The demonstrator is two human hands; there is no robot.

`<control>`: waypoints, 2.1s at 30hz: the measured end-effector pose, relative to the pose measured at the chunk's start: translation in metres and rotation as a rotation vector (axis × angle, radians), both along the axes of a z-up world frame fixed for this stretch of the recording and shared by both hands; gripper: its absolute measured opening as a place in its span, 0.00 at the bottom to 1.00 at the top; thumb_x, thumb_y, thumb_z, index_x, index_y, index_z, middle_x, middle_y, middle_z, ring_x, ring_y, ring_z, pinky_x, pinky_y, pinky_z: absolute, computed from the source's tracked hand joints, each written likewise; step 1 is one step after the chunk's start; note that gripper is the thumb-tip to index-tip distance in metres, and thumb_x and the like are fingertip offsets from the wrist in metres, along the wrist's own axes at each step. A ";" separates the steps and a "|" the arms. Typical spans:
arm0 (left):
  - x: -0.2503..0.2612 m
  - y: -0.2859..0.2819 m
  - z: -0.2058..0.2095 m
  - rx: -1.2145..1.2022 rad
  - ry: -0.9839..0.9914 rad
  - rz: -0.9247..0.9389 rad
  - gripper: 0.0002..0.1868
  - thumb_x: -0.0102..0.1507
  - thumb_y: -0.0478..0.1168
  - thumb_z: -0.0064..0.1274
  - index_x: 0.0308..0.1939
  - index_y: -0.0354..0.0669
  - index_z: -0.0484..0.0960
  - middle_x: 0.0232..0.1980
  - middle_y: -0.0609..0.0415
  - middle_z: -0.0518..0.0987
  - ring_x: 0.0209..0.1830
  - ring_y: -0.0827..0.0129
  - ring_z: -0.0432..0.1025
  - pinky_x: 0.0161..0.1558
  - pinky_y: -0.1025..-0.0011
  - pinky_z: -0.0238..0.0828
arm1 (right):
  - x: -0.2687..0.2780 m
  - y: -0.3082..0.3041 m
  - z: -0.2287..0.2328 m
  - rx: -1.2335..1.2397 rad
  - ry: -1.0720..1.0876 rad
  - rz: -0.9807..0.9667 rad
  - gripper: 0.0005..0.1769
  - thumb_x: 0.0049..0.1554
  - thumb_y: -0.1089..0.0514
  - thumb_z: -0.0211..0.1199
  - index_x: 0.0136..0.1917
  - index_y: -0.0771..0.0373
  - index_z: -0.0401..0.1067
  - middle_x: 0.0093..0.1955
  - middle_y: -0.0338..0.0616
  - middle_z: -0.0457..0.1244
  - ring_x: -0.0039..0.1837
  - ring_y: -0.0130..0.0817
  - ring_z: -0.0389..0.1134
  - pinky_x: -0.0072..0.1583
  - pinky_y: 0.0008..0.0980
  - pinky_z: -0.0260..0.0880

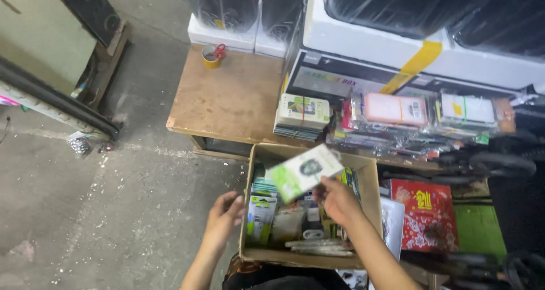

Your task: Organizing and checking stock of mobile phone accessories in a box.

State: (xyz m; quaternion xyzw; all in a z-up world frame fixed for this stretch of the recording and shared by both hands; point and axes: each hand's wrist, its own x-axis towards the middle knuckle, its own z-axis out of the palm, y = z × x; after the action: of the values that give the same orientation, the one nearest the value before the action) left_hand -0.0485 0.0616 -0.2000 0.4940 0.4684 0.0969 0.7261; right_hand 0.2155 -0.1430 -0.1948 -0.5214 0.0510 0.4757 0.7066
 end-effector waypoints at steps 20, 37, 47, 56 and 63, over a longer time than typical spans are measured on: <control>-0.080 -0.090 -0.054 0.254 0.285 0.087 0.17 0.59 0.42 0.62 0.50 0.41 0.83 0.40 0.50 0.89 0.41 0.66 0.83 0.47 0.68 0.79 | 0.207 0.170 -0.151 0.184 0.311 -0.378 0.12 0.62 0.70 0.54 0.59 0.68 0.65 0.50 0.52 0.61 0.53 0.47 0.66 0.62 0.54 0.74; 0.049 -0.011 0.032 1.009 0.320 -0.420 0.20 0.56 0.34 0.59 0.52 0.43 0.82 0.58 0.45 0.73 0.59 0.48 0.66 0.60 0.54 0.66 | 0.064 0.032 -0.030 -0.083 -0.090 0.082 0.13 0.61 0.62 0.57 0.59 0.61 0.66 0.49 0.49 0.68 0.49 0.39 0.71 0.49 0.42 0.74; 0.090 0.022 -0.003 1.332 0.426 -0.652 0.22 0.52 0.38 0.63 0.51 0.56 0.84 0.60 0.43 0.67 0.63 0.46 0.59 0.63 0.42 0.56 | -0.033 -0.082 -0.059 -0.297 0.002 -0.010 0.14 0.60 0.60 0.58 0.60 0.61 0.69 0.51 0.49 0.69 0.48 0.38 0.71 0.46 0.40 0.73; 0.094 0.022 -0.007 1.295 0.383 -0.553 0.19 0.54 0.40 0.62 0.50 0.53 0.84 0.62 0.41 0.67 0.64 0.45 0.59 0.61 0.43 0.58 | -0.003 -0.045 -0.086 -0.381 0.162 -0.157 0.25 0.59 0.49 0.60 0.66 0.55 0.60 0.55 0.53 0.67 0.52 0.47 0.71 0.49 0.49 0.73; 0.070 0.006 0.013 1.140 0.492 -0.667 0.30 0.49 0.37 0.65 0.57 0.47 0.80 0.68 0.37 0.61 0.66 0.42 0.54 0.63 0.42 0.54 | 0.024 -0.003 -0.164 -0.329 0.322 -0.184 0.25 0.56 0.44 0.64 0.62 0.54 0.66 0.52 0.51 0.65 0.51 0.50 0.69 0.49 0.52 0.73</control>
State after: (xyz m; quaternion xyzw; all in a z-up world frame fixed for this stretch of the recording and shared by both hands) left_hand 0.0215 0.0672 -0.1872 0.9223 0.3186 -0.0152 0.2181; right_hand 0.2391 -0.1461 -0.3585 -0.5403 0.2870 0.4713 0.6353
